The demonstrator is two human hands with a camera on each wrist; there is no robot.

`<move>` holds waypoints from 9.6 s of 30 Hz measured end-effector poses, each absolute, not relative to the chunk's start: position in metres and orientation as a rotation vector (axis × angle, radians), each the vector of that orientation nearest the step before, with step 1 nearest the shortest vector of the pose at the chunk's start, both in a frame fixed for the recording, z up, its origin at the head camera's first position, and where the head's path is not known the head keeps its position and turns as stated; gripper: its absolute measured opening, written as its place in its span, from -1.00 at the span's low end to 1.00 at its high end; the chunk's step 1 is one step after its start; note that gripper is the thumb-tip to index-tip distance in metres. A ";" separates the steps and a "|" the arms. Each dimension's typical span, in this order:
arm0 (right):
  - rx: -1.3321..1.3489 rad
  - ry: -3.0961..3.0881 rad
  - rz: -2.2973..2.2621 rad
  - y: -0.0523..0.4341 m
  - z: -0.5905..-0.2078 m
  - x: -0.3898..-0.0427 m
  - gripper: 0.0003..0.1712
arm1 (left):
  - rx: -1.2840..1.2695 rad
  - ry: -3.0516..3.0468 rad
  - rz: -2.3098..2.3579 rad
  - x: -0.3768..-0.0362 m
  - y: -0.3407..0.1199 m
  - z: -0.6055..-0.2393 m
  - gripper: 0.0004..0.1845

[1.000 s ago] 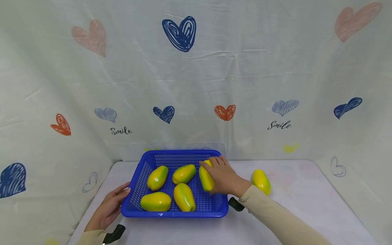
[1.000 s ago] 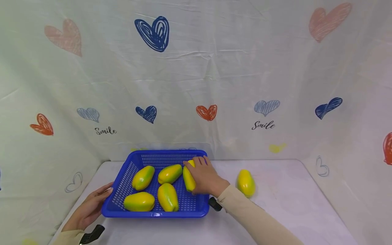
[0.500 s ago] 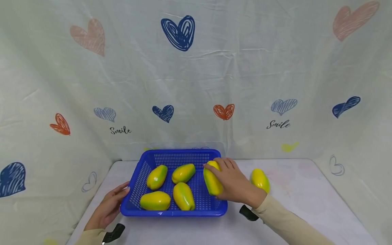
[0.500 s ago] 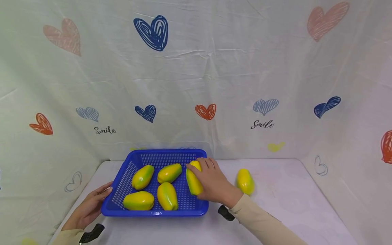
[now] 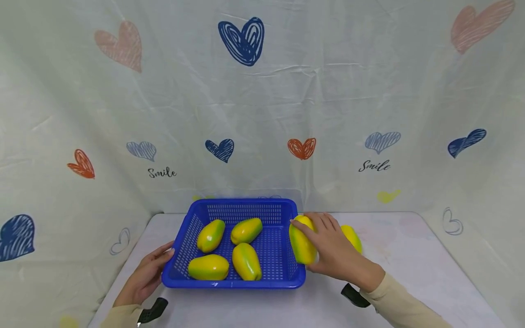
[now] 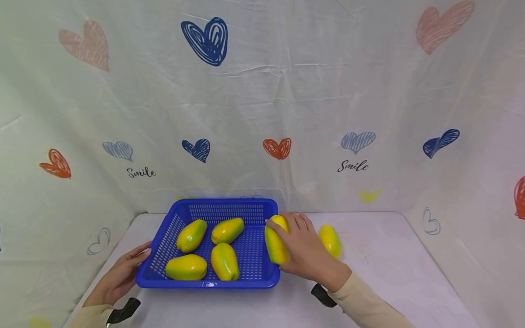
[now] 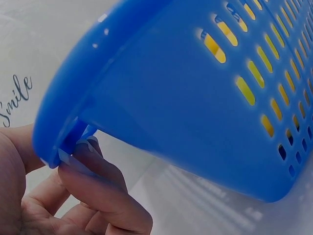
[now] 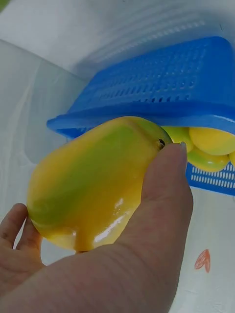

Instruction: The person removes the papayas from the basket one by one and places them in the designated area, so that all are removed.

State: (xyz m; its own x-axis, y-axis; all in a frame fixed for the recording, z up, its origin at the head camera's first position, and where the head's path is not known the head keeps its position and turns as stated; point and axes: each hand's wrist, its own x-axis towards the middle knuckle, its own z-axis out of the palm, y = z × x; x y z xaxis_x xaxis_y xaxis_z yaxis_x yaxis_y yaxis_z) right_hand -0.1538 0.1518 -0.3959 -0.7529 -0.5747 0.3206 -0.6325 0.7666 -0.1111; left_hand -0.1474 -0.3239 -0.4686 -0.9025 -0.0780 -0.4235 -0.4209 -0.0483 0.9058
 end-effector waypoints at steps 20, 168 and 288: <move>0.841 -2.667 0.221 0.195 -0.420 -0.137 0.22 | -0.532 1.960 2.058 -0.148 -0.326 -0.473 -0.24; 0.535 -3.078 0.501 0.326 -0.483 -0.198 0.23 | -0.554 1.923 2.088 -0.145 -0.323 -0.471 -0.26; 1.151 -3.011 0.445 0.166 -0.412 -0.167 0.18 | -0.558 1.894 2.105 -0.145 -0.324 -0.473 -0.22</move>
